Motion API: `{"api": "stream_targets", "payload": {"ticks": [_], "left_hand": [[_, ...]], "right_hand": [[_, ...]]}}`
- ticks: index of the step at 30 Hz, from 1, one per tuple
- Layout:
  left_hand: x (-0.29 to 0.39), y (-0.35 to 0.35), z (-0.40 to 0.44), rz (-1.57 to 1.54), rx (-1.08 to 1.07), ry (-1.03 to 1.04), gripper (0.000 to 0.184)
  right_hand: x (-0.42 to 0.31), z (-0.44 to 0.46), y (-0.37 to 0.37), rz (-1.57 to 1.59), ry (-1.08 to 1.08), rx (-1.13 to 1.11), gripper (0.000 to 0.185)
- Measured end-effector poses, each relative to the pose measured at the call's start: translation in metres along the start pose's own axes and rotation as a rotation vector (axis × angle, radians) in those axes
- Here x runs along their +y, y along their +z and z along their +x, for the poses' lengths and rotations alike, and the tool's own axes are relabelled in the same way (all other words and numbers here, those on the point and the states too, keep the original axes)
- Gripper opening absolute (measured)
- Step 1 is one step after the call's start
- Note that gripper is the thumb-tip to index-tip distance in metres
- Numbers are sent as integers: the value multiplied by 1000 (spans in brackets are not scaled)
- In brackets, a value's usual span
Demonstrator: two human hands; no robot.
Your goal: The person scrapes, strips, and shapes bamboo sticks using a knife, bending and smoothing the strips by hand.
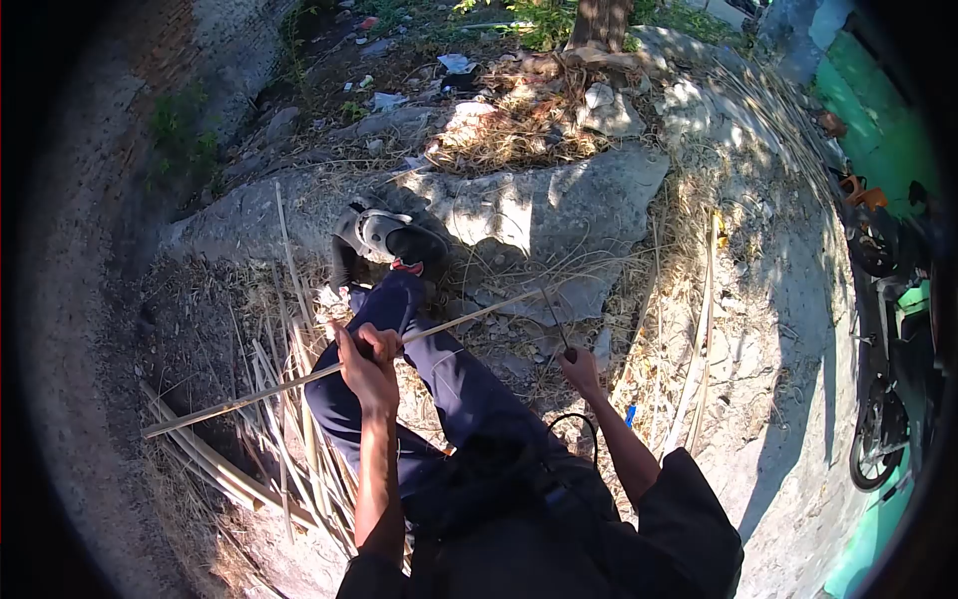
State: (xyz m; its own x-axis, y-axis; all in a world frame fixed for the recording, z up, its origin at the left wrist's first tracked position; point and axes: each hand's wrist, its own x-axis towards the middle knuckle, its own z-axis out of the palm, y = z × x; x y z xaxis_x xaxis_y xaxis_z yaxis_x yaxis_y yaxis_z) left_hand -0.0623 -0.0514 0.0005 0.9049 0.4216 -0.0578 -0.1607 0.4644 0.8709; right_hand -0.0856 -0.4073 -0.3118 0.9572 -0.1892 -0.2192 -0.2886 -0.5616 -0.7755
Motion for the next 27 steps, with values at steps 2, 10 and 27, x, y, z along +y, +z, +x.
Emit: {"api": "stream_targets", "payload": {"ticks": [2, 10, 27], "left_hand": [[0, -9, -1, -14, -3, 4, 68], [-1, -35, 1, -86, 102, 40, 66], [42, -22, -21, -124, 33, 15, 64]], "right_hand": [[-9, 2, 12, -48, -143, -13, 34], [39, -7, 51, -60, 172, -166, 36], [10, -16, -4, 197, 161, -56, 30]]}}
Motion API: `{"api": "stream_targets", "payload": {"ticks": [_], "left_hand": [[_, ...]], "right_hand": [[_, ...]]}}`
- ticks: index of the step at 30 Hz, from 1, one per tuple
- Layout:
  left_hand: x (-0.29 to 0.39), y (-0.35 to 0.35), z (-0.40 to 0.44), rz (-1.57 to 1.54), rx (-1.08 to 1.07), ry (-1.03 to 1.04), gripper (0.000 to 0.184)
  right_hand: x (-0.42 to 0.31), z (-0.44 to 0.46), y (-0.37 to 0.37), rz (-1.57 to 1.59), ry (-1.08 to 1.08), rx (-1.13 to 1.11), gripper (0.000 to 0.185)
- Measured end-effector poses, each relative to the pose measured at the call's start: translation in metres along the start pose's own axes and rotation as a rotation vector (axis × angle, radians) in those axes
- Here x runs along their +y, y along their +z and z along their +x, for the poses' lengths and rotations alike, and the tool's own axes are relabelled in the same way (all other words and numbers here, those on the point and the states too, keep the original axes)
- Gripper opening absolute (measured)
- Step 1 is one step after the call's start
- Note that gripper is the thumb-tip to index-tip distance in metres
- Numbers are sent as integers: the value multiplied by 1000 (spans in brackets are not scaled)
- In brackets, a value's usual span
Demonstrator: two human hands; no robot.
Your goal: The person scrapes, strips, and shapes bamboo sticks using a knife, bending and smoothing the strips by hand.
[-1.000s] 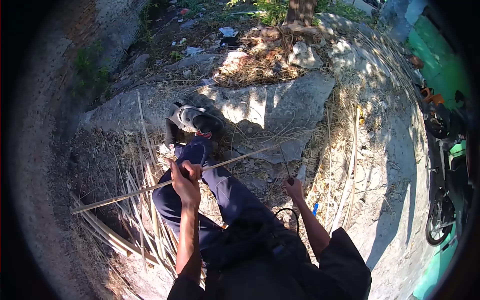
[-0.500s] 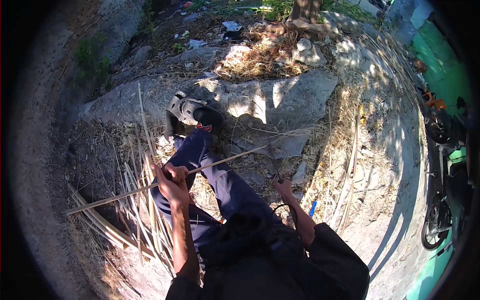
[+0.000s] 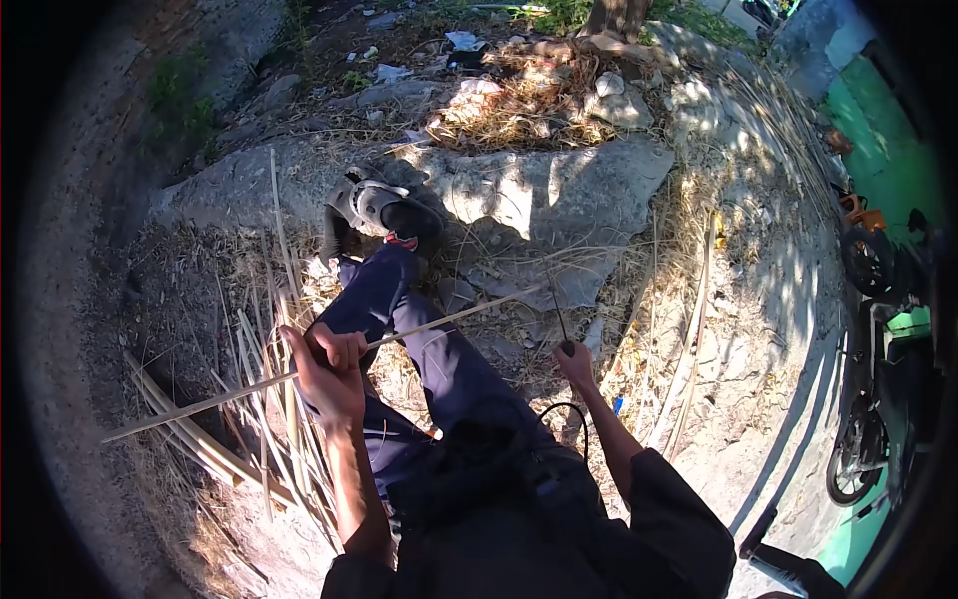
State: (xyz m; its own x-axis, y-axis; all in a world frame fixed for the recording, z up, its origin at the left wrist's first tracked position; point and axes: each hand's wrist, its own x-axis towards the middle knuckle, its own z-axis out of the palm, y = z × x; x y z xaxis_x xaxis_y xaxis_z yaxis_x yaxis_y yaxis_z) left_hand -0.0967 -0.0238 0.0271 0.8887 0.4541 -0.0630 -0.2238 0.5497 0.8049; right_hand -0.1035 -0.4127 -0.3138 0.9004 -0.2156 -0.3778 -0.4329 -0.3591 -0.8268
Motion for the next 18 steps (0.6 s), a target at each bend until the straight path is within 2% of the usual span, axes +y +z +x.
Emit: {"api": "stream_targets", "payload": {"ticks": [2, 6, 8, 9, 11, 15, 17, 18], "left_hand": [[3, 5, -3, 57, -126, 30, 65], [-12, 20, -1, 142, -169, 12, 66], [-31, 17, 3, 161, -142, -41, 67], [-32, 15, 5, 166, -232, -8, 68], [-35, 12, 6, 154, -233, -18, 69], [-40, 19, 0, 154, -231, 4, 69], [-40, 27, -2, 159, -253, 1, 69], [-42, 35, -3, 149, -157, 35, 68]], "right_hand": [[-4, 11, -6, -159, -221, 12, 28], [-55, 5, -7, -245, -324, 7, 30], [-75, 2, 1, -230, -478, -24, 31], [-82, 4, 7, -223, -478, -24, 31], [-92, -1, 17, -178, -387, -208, 30], [-127, -9, 41, -41, -438, -323, 29], [-151, -16, 46, -44, -429, -456, 26], [-155, -18, 51, -38, -427, -452, 26]]}}
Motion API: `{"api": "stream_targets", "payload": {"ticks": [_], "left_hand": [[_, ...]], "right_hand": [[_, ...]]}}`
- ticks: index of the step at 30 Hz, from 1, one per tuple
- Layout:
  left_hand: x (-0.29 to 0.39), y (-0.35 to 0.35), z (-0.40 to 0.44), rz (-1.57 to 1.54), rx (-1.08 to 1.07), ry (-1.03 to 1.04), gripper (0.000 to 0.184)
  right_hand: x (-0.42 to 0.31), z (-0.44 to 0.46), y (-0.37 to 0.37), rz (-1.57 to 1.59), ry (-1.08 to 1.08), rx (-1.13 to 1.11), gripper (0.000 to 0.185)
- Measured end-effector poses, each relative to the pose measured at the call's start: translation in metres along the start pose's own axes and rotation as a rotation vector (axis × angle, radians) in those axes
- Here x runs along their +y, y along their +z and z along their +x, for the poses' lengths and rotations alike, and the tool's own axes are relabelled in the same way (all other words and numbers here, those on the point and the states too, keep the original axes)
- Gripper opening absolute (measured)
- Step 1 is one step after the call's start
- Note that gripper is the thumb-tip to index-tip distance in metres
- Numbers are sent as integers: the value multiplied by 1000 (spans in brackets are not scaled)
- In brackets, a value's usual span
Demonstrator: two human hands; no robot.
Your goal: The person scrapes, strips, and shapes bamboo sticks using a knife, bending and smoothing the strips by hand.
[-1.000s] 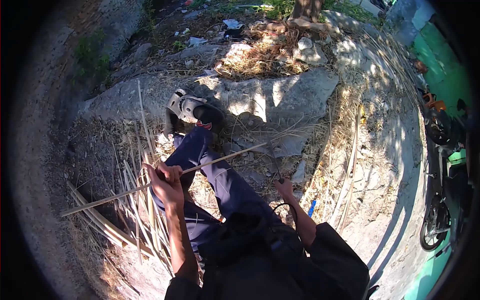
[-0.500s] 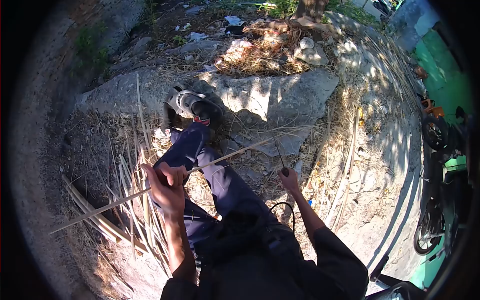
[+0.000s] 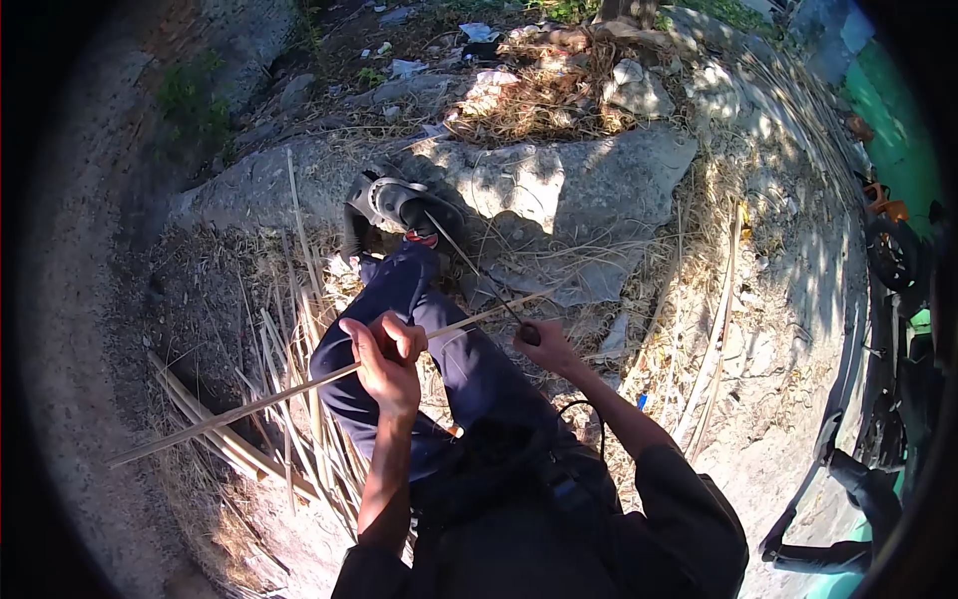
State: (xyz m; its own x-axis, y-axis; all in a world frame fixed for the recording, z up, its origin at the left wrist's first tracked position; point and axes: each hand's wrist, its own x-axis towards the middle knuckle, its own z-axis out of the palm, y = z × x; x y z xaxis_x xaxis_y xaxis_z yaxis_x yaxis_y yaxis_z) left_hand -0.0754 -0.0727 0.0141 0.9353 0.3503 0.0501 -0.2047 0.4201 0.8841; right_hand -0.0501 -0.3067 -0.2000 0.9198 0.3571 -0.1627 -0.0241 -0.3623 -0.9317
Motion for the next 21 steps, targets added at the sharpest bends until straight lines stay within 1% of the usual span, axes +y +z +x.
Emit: {"api": "stream_targets", "payload": {"ticks": [1, 2, 4, 6, 8, 10, 12, 14, 15, 17, 18, 20, 21], "left_hand": [[0, 9, 0, -6, 99, 26, 66], [2, 19, 2, -6, 207, -8, 64], [3, 34, 3, -19, 247, -19, 64], [6, 42, 3, 7, 205, -20, 66], [5, 41, 0, 33, 172, -24, 67], [2, 31, -1, 121, -59, -29, 68], [-5, 34, -2, 113, -53, -11, 70], [-7, 39, -1, 104, 121, 56, 70], [-5, 46, 1, 85, 172, 71, 69], [-6, 44, 1, 110, 167, 84, 69], [-8, 43, 1, 137, 160, 91, 68], [-11, 37, -1, 145, 157, 104, 68], [-12, 32, -1, 147, 141, 106, 70]], "right_hand": [[-4, 1, 5, 53, -44, -4, 25], [-8, 3, 8, 104, -90, -4, 24], [-6, 3, 16, 114, -86, 24, 24], [-9, 3, 19, 121, -80, 42, 24], [-15, -2, 20, 151, -27, 111, 23], [-28, -4, 20, 172, -3, 132, 24], [-32, -2, 22, 193, 16, 151, 24], [-28, 2, 26, 152, 16, 175, 25], [-21, 4, 30, 150, 9, 173, 25], [0, 9, 42, 120, 42, 237, 24], [11, 12, 45, 116, 33, 231, 24], [27, 17, 45, 108, 166, 214, 22], [20, 17, 41, 105, 163, 212, 22]]}}
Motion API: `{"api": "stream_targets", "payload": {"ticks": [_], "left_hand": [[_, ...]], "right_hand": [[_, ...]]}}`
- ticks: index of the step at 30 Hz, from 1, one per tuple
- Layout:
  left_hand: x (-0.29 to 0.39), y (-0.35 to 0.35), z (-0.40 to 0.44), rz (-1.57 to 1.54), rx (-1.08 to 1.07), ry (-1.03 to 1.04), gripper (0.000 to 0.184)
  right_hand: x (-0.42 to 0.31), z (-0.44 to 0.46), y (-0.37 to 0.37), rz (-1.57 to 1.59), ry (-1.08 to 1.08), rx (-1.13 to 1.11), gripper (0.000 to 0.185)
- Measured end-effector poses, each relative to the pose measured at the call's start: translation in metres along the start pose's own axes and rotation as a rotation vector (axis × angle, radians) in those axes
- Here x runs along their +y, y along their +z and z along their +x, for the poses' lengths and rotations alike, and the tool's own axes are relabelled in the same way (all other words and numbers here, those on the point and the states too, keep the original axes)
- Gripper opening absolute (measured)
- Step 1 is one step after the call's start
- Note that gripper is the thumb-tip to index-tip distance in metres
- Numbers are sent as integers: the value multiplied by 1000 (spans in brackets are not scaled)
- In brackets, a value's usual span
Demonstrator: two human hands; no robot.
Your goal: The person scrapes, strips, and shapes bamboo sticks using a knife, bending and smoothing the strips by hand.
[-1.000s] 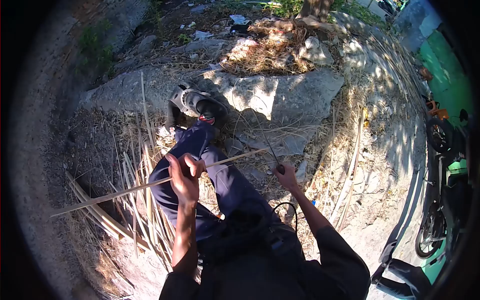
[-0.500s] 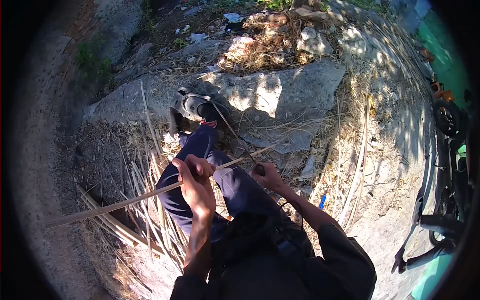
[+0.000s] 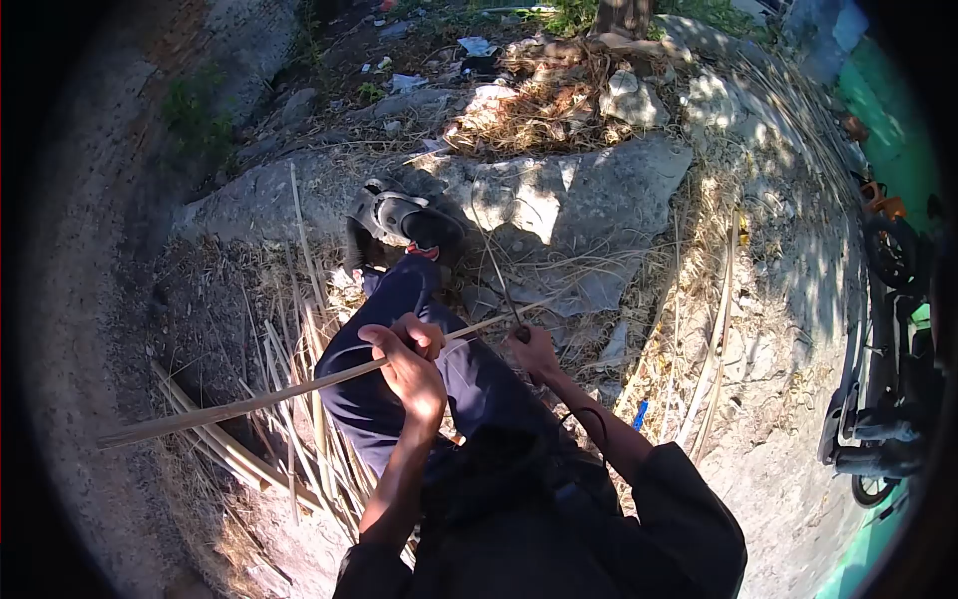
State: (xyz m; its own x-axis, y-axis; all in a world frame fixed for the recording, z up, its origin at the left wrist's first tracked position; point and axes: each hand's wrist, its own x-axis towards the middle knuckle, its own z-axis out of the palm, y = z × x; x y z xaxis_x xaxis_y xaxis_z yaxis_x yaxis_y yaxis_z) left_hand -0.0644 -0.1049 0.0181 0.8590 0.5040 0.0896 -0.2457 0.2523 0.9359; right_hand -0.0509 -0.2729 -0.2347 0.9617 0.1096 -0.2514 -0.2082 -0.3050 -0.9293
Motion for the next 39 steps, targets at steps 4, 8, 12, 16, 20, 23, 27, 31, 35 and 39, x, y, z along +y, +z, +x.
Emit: {"api": "stream_targets", "payload": {"ticks": [4, 8, 12, 16, 20, 23, 27, 31, 35, 39], "left_hand": [[0, 17, -4, -83, 36, 18, 67], [-5, 16, -4, -76, 17, 47, 64], [-7, 1, 5, -56, 47, 41, 66], [4, 1, 12, -108, 70, 2, 67], [0, 7, 11, -59, 98, -10, 69], [-8, 2, 15, 6, 113, 48, 70], [1, -15, 26, -90, 142, -58, 66], [-3, -5, 25, -73, 153, -52, 73], [-8, -9, 24, 68, 132, 4, 74], [-1, -19, 34, -60, 188, -44, 68]], "right_hand": [[-4, -4, -4, 18, -44, 37, 21], [24, 4, -8, -19, 73, -40, 21], [37, 11, 1, -53, 1, 5, 21], [7, -6, -6, -28, -11, 24, 22], [15, -4, -3, -81, -24, 69, 25], [32, 12, 11, -149, 6, 82, 27], [-4, -2, 3, -115, 78, 87, 27], [-1, -7, -2, -125, -52, 50, 28], [77, 23, 3, -314, -74, 64, 27], [45, 13, 7, -200, -7, 134, 28]]}}
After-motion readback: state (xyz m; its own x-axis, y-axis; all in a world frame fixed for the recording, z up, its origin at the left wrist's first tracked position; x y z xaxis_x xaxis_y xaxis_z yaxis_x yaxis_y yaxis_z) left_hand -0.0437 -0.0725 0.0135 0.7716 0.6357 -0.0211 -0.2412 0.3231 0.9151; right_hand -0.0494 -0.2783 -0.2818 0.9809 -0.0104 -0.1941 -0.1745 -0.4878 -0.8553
